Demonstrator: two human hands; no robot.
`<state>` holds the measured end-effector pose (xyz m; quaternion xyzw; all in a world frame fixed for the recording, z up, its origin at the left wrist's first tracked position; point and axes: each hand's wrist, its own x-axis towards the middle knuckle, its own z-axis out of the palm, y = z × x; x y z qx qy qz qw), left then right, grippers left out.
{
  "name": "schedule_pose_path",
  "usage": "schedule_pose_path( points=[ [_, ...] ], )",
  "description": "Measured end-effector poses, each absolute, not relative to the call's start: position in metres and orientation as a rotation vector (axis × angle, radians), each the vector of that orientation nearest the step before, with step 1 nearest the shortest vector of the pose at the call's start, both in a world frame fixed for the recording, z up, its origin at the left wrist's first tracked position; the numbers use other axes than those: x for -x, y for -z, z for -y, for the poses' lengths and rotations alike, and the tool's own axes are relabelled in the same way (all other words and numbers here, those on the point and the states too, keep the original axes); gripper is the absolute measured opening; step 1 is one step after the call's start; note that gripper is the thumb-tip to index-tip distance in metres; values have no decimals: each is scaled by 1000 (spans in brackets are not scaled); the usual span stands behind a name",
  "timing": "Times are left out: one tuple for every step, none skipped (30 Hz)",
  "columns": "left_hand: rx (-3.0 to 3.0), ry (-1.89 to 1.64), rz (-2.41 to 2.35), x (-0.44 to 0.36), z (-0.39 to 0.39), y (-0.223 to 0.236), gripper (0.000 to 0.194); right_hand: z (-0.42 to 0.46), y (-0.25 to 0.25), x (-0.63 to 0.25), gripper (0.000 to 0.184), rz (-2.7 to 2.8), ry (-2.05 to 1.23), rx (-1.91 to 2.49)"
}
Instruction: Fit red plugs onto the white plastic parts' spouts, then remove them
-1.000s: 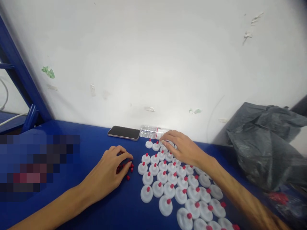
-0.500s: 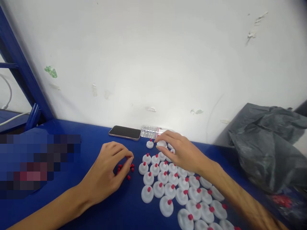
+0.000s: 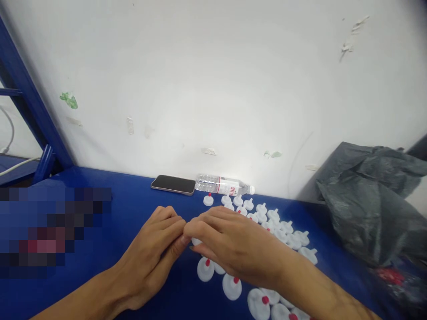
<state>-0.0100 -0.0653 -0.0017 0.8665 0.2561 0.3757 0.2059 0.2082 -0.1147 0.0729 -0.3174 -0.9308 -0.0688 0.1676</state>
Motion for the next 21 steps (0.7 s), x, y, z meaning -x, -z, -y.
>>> schedule_pose_path(
  points=[
    [-2328,-1039,-737,12,64,4,39,113,-74,-210,25,2664,220,885],
    [-2239,-1047,-768,14,62,5,42,110,-76,-215,29,2665,247,899],
    [-2153,-1066,-802,16,60,5,44,107,-77,-221,32,2646,269,943],
    [-2090,-1093,-840,19,58,5,47,102,-77,-229,35,2611,288,1015],
    [-2069,-1123,-888,21,55,3,48,97,-77,-240,34,2533,272,1105],
    [-2081,-1154,-941,23,52,0,49,91,-77,-251,26,2467,255,1183],
    [-2113,-1179,-989,24,50,-3,49,85,-77,-261,20,2409,241,1254],
    [-2168,-1192,-1029,24,48,-6,47,80,-75,-271,18,2345,224,1320],
    [-2236,-1183,-1065,24,46,-8,45,74,-73,-279,20,2308,204,1363],
    [-2297,-1152,-1093,22,44,-9,41,70,-70,-284,22,2284,180,1390],
    [-2348,-1105,-1105,21,43,-9,36,66,-67,-287,24,2279,151,1401],
    [-2393,-1051,-1103,18,42,-7,31,63,-63,-288,26,2291,121,1399],
    [-2442,-997,-1092,16,41,-4,27,61,-59,-287,27,2310,93,1391],
    [-2482,-955,-1073,15,39,-1,24,60,-55,-286,28,2334,66,1381],
    [-2506,-930,-1049,13,38,3,22,60,-51,-284,29,2362,39,1368],
    [-2521,-915,-1033,13,37,6,21,59,-48,-282,30,2390,12,1357],
    [-2533,-907,-1030,12,35,9,20,59,-46,-280,31,2418,-14,1347],
    [-2547,-900,-1035,12,34,11,21,60,-45,-279,32,2443,-38,1338],
    [-2561,-895,-1043,13,33,13,22,60,-45,-279,33,2463,-59,1332],
    [-2574,-893,-1054,13,33,13,22,61,-45,-279,33,2474,-74,1331],
    [-2585,-891,-1063,13,32,14,23,61,-46,-279,33,2481,-83,1333]
  ],
)
